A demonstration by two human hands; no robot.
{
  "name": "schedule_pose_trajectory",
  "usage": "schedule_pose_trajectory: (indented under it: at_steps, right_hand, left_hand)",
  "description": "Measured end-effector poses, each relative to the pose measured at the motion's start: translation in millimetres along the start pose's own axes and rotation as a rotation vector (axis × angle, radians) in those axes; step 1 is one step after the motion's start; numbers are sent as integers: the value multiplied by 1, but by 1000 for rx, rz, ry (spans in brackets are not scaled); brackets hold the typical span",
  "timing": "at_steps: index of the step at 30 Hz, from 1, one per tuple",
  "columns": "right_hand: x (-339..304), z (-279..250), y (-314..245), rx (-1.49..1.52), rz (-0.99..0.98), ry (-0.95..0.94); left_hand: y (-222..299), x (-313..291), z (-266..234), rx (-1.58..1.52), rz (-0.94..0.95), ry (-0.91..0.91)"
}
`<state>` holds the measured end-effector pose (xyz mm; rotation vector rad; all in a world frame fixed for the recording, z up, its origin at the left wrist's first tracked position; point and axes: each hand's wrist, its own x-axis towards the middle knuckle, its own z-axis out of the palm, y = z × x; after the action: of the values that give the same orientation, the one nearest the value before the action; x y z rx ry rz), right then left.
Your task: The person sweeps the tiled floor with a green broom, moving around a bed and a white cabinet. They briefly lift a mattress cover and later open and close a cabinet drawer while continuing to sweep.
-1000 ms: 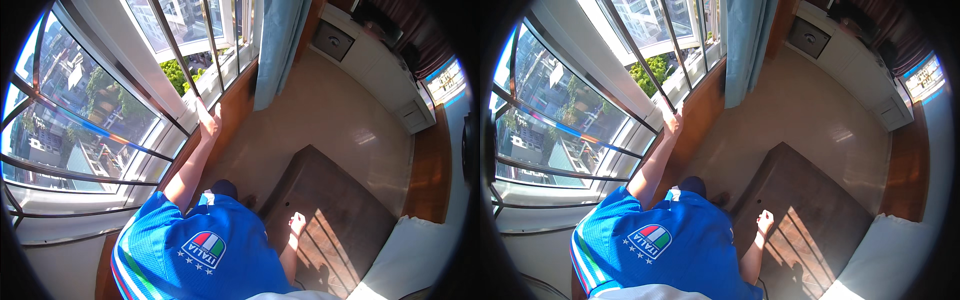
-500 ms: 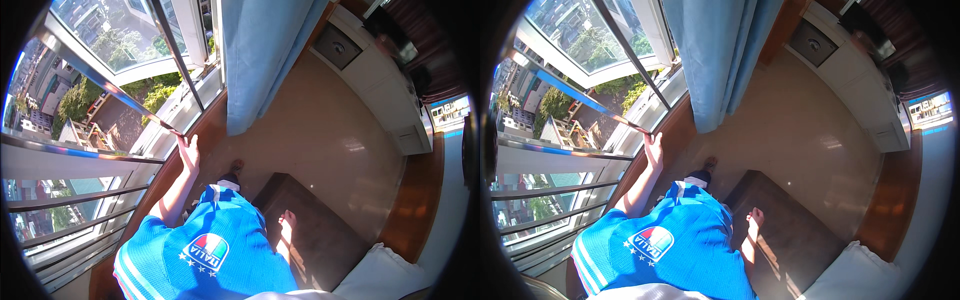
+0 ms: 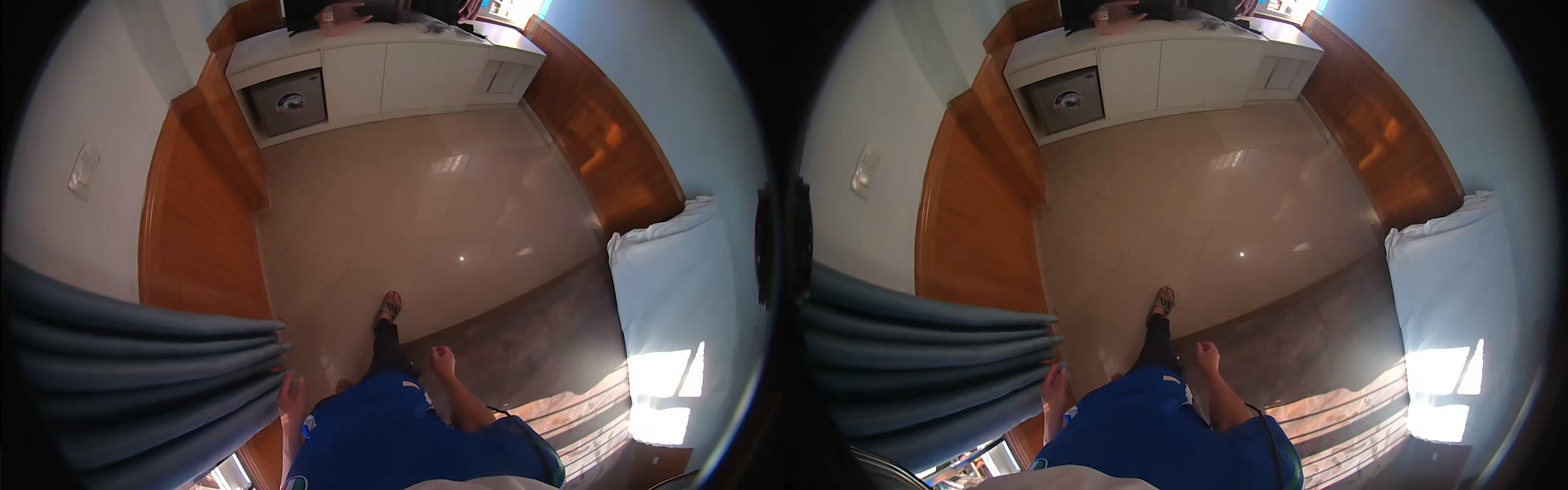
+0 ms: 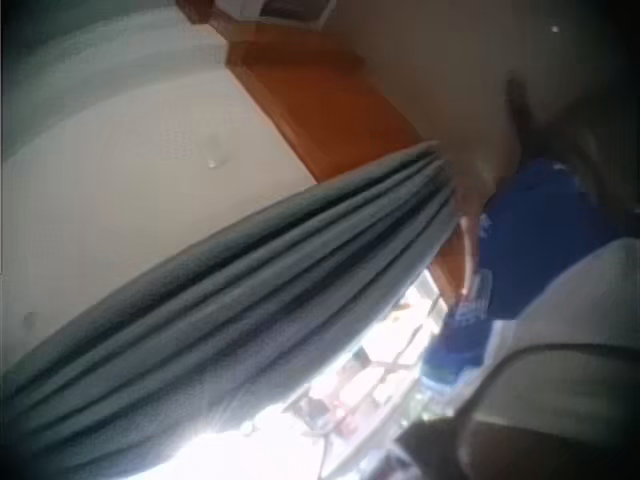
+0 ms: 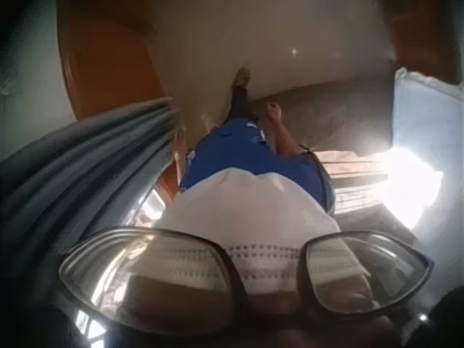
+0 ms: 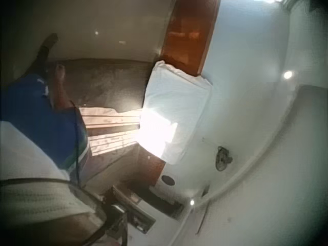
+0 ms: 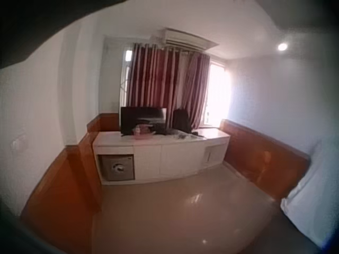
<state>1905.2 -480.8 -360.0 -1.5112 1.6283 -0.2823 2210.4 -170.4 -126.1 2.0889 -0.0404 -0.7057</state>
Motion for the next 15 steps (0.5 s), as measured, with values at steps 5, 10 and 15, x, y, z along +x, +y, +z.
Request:
schedule_pose_trajectory:
  at_steps: [5,10,15]
  right_hand:
    - [106,-27,-181,363,-36,133]
    - [200,-54,-287,481,-115,270]
    - [284,-89,-355,548,-197,348]
  left_hand:
    - [187,102,71,383,318,-88]
    - [273,234,136,215,505,-236]
    - [244,362,194,271,180,-247]
